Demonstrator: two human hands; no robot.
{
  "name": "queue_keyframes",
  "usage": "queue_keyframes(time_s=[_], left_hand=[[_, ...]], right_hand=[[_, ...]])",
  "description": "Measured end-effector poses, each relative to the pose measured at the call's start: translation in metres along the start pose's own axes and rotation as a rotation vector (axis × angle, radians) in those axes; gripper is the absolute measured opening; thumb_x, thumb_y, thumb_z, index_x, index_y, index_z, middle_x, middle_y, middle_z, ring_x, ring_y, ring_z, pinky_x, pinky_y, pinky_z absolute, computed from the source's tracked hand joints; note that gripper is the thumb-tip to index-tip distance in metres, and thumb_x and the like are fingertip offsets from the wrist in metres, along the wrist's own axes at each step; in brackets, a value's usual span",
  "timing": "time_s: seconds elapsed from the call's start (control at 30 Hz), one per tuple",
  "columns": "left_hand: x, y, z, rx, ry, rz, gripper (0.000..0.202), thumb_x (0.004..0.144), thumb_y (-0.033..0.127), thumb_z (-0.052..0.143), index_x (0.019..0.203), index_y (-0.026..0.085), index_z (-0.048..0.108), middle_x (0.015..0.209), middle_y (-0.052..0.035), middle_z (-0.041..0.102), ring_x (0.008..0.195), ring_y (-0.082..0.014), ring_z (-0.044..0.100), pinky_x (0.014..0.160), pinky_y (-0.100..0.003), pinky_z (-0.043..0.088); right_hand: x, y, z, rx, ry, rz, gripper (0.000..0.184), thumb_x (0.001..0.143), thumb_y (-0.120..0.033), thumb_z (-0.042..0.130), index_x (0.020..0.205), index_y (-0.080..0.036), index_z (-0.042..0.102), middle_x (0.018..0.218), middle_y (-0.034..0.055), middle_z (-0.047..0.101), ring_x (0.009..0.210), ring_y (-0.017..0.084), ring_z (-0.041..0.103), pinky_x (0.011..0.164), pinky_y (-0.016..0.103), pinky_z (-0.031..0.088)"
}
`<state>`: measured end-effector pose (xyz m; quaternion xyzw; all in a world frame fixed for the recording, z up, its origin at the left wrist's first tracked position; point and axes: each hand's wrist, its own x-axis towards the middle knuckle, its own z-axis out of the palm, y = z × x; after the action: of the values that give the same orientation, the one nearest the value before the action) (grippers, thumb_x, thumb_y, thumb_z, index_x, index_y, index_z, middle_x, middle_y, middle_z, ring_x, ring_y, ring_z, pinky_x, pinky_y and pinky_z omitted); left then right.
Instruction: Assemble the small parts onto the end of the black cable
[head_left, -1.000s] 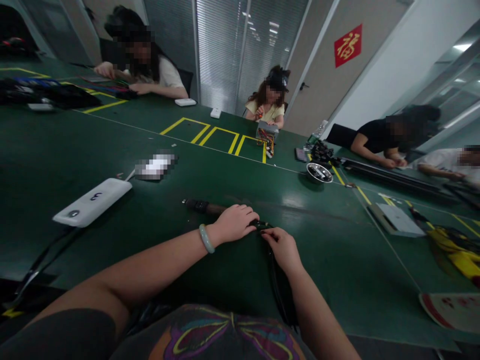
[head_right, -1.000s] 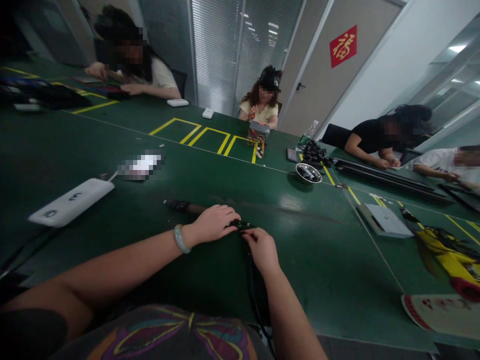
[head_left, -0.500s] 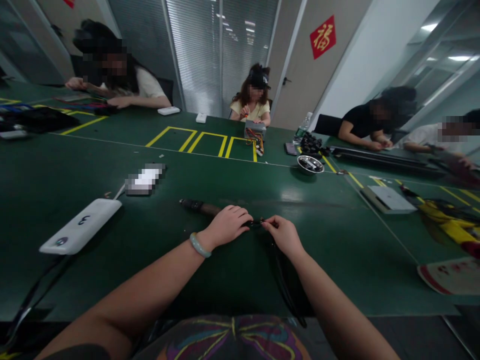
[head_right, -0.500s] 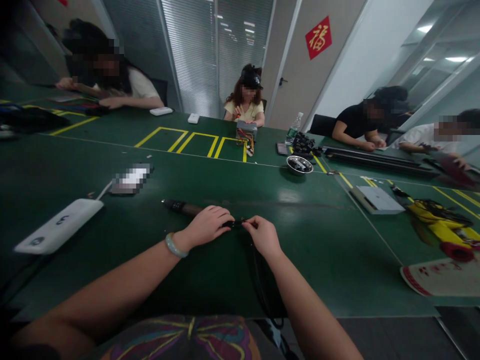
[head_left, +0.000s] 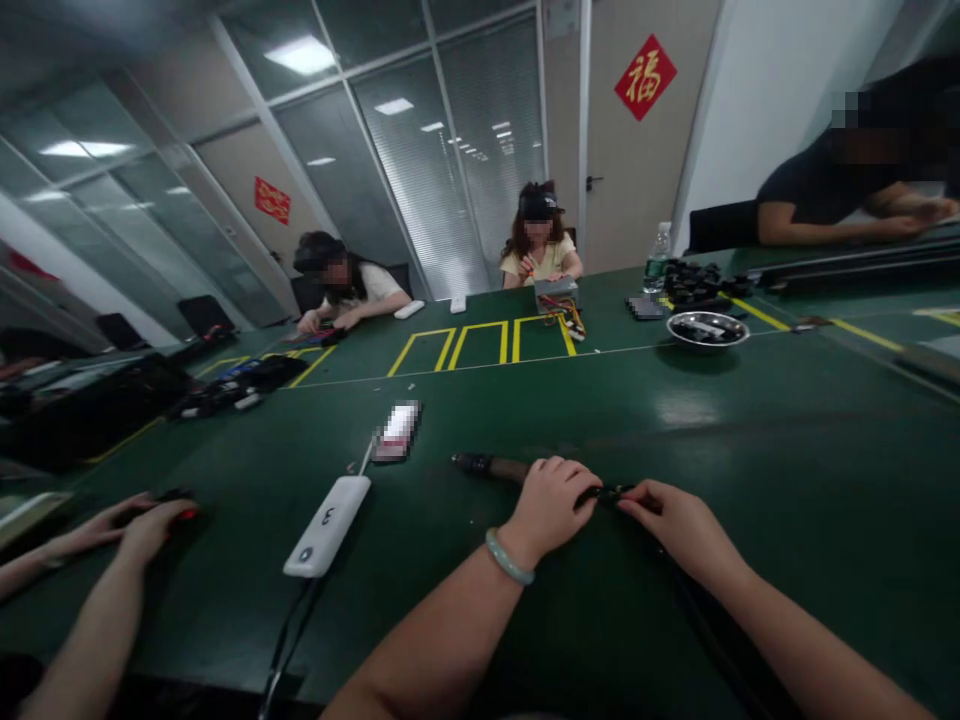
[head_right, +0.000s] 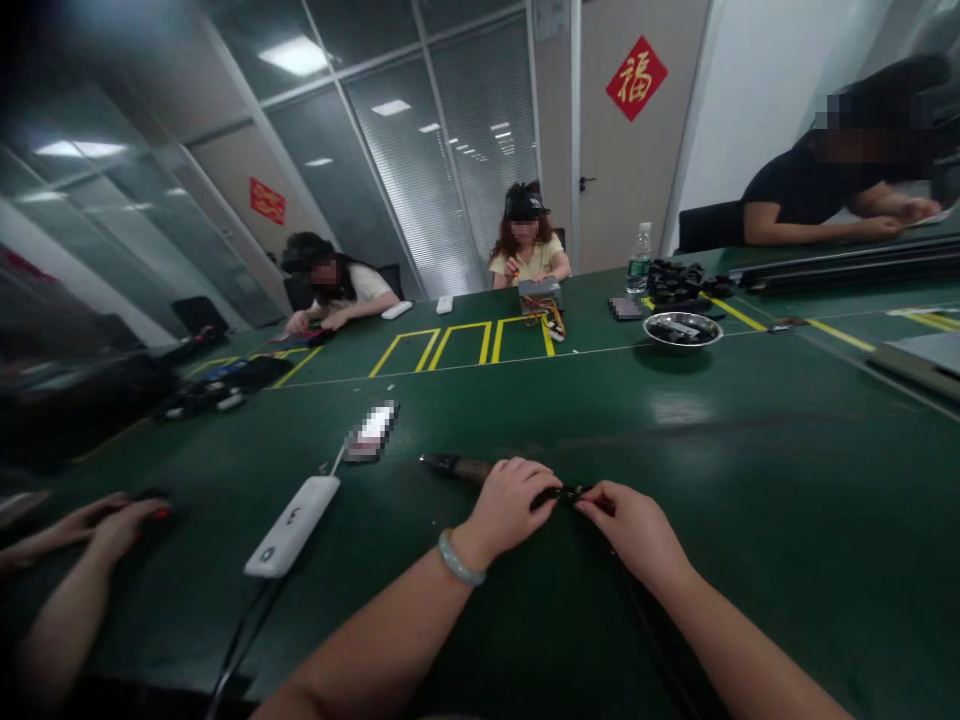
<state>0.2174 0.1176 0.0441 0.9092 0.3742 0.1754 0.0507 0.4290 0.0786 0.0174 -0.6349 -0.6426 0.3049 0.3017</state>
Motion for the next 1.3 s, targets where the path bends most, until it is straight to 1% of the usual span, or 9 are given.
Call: queue_keyframes(time_s=[0.07,0.17,0.37,0.53,0.67,0.87,1.07,1.2,1.3], left_hand=[[0.001,-0.002,0.002,0.001,-0.005,0.0,0.016,0.09,0.028,0.057,0.106,0.026,0.06,0.109,-0.0023,0.061,0.103,-0.0199,0.053,0.087,-0.038,0.041],[0.003,-0.002,0.005,0.004,-0.01,0.003,0.015,0.09,0.025,0.057,0.104,0.025,0.06,0.108,-0.0028,0.061,0.103,-0.0196,0.053,0.088,-0.037,0.041],[0.005,0.0,0.009,-0.017,0.002,-0.017,0.012,0.089,0.024,0.057,0.1,0.023,0.059,0.105,-0.0032,0.061,0.101,-0.0204,0.054,0.087,-0.038,0.041],[0.005,-0.001,0.009,-0.072,0.026,-0.014,0.011,0.088,0.024,0.059,0.099,0.022,0.058,0.104,-0.0022,0.062,0.1,-0.0203,0.054,0.088,-0.037,0.04],[0.006,-0.003,0.011,-0.074,0.035,-0.017,0.012,0.088,0.025,0.06,0.1,0.023,0.057,0.104,-0.0009,0.062,0.1,-0.0195,0.054,0.087,-0.036,0.04],[0.007,-0.005,0.018,-0.04,0.062,-0.022,0.011,0.089,0.026,0.06,0.099,0.023,0.059,0.103,-0.0022,0.062,0.098,-0.0201,0.054,0.085,-0.036,0.039],[0.009,-0.006,0.022,-0.033,0.078,-0.018,0.01,0.09,0.025,0.058,0.1,0.022,0.059,0.103,-0.0026,0.062,0.095,-0.0199,0.055,0.084,-0.035,0.039],[0.009,-0.007,0.022,-0.008,0.08,-0.006,0.01,0.092,0.027,0.057,0.099,0.021,0.059,0.104,-0.0029,0.062,0.096,-0.0199,0.055,0.083,-0.036,0.039],[0.007,-0.006,0.021,-0.01,0.091,0.001,0.011,0.092,0.028,0.056,0.1,0.021,0.06,0.105,-0.0033,0.062,0.096,-0.0195,0.055,0.084,-0.035,0.04]], right_hand=[[0.002,0.003,0.002,-0.025,-0.014,0.023,0.024,0.081,-0.048,0.059,0.082,-0.026,0.07,0.08,-0.0002,0.072,0.068,0.018,0.065,0.059,0.026,0.044],[0.002,0.002,0.005,-0.049,-0.027,0.036,0.025,0.083,-0.048,0.057,0.084,-0.026,0.069,0.081,-0.0004,0.071,0.068,0.018,0.064,0.057,0.025,0.044],[0.004,-0.004,0.009,-0.121,0.027,0.022,0.018,0.082,-0.038,0.055,0.078,-0.023,0.066,0.075,0.0003,0.069,0.063,0.016,0.062,0.053,0.025,0.041],[0.01,-0.009,0.005,-0.216,0.035,-0.028,0.013,0.081,-0.031,0.056,0.077,-0.022,0.065,0.074,0.0001,0.068,0.066,0.016,0.061,0.058,0.026,0.04],[0.013,-0.009,0.002,-0.276,0.042,-0.084,0.012,0.082,-0.03,0.057,0.077,-0.022,0.064,0.075,-0.0001,0.067,0.069,0.016,0.06,0.061,0.027,0.04],[0.023,0.001,-0.002,-0.254,0.118,-0.113,0.013,0.084,-0.033,0.057,0.082,-0.023,0.065,0.078,-0.0002,0.066,0.073,0.016,0.061,0.064,0.027,0.041],[0.035,0.012,-0.001,-0.168,0.118,-0.102,0.015,0.084,-0.035,0.057,0.085,-0.023,0.066,0.083,0.001,0.068,0.075,0.017,0.062,0.066,0.027,0.043],[0.037,0.013,-0.001,-0.176,0.142,-0.134,0.014,0.085,-0.033,0.057,0.085,-0.023,0.067,0.082,0.0013,0.067,0.075,0.017,0.061,0.068,0.028,0.043],[0.032,0.009,-0.001,-0.2,0.165,-0.167,0.013,0.085,-0.032,0.058,0.085,-0.022,0.066,0.081,0.0013,0.066,0.075,0.017,0.06,0.068,0.028,0.043]])
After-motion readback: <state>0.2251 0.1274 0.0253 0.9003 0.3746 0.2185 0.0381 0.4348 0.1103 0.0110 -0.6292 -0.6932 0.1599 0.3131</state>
